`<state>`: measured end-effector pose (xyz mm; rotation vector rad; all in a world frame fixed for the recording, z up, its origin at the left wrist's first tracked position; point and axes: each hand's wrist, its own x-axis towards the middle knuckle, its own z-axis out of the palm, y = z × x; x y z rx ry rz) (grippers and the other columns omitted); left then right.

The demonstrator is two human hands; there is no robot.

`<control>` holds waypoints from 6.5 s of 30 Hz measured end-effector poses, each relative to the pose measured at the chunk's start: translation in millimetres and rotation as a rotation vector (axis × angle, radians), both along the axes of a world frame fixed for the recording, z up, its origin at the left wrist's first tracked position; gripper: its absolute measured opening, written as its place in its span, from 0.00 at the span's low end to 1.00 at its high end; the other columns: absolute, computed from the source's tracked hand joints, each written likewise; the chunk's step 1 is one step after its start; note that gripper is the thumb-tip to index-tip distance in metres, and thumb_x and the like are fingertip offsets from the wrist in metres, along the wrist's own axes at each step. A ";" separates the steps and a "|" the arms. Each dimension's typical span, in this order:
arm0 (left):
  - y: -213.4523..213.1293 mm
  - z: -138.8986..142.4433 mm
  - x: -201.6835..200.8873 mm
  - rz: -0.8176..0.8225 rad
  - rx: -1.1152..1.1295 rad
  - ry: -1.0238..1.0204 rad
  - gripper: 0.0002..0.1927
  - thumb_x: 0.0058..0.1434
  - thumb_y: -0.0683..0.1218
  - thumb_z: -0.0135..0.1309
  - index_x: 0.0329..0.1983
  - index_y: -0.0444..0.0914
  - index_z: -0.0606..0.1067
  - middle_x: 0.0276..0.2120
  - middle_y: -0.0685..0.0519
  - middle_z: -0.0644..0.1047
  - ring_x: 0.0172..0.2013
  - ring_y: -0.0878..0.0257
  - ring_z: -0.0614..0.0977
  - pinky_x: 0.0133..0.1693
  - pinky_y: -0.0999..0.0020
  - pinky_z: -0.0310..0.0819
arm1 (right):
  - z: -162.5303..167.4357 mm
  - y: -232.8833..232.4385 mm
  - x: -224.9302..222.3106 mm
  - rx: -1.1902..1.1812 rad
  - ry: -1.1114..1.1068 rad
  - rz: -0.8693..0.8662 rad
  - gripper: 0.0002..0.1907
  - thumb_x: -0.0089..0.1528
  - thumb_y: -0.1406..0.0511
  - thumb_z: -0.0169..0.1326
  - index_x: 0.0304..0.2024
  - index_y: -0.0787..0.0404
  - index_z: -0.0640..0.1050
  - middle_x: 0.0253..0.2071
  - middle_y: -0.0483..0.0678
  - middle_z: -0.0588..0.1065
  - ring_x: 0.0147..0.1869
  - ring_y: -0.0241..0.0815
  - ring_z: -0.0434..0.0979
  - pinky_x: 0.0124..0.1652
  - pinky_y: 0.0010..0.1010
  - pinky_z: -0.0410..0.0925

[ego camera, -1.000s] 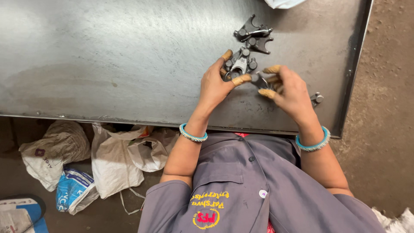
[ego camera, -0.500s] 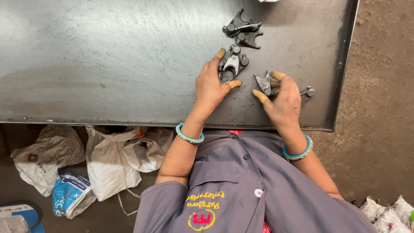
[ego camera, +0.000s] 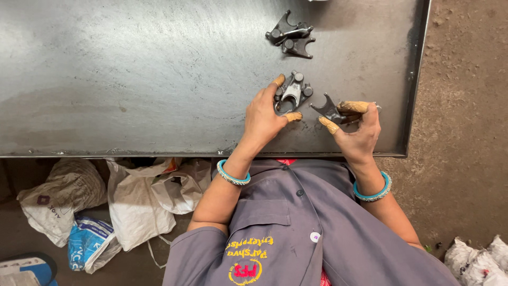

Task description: The person picks up small metal fork-shaped castings from a pile on a steel table, fits a pin or mating piece into each casting by hand, and places the completed parts aside. She occasionally turns to drop finished parts into a bag on the floor and refills the table from a sack of castings.

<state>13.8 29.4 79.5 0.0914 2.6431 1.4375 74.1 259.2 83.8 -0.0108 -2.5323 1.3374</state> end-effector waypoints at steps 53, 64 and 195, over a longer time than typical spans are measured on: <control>-23.7 -56.3 49.0 0.310 1.424 -0.547 0.17 0.72 0.50 0.54 0.57 0.33 0.76 0.44 0.46 0.82 0.41 0.56 0.86 0.34 0.60 0.85 | 43.4 -29.3 1.8 0.306 -0.292 0.243 0.25 0.52 0.66 0.71 0.49 0.63 0.76 0.40 0.50 0.77 0.44 0.50 0.74 0.44 0.39 0.70; -26.6 -55.0 51.1 0.296 1.463 -0.537 0.18 0.72 0.51 0.54 0.55 0.32 0.76 0.45 0.45 0.82 0.42 0.54 0.86 0.35 0.57 0.85 | 9.6 -24.8 5.8 -0.009 -0.375 0.192 0.21 0.53 0.64 0.73 0.43 0.63 0.76 0.38 0.47 0.78 0.38 0.41 0.76 0.39 0.32 0.70; -4.4 -9.8 23.9 0.012 1.803 -0.738 0.34 0.64 0.61 0.59 0.63 0.35 0.71 0.57 0.40 0.77 0.50 0.45 0.82 0.35 0.57 0.83 | -18.0 23.6 -21.0 -1.457 -0.482 0.270 0.23 0.56 0.77 0.67 0.51 0.57 0.77 0.53 0.48 0.78 0.57 0.41 0.79 0.54 0.30 0.73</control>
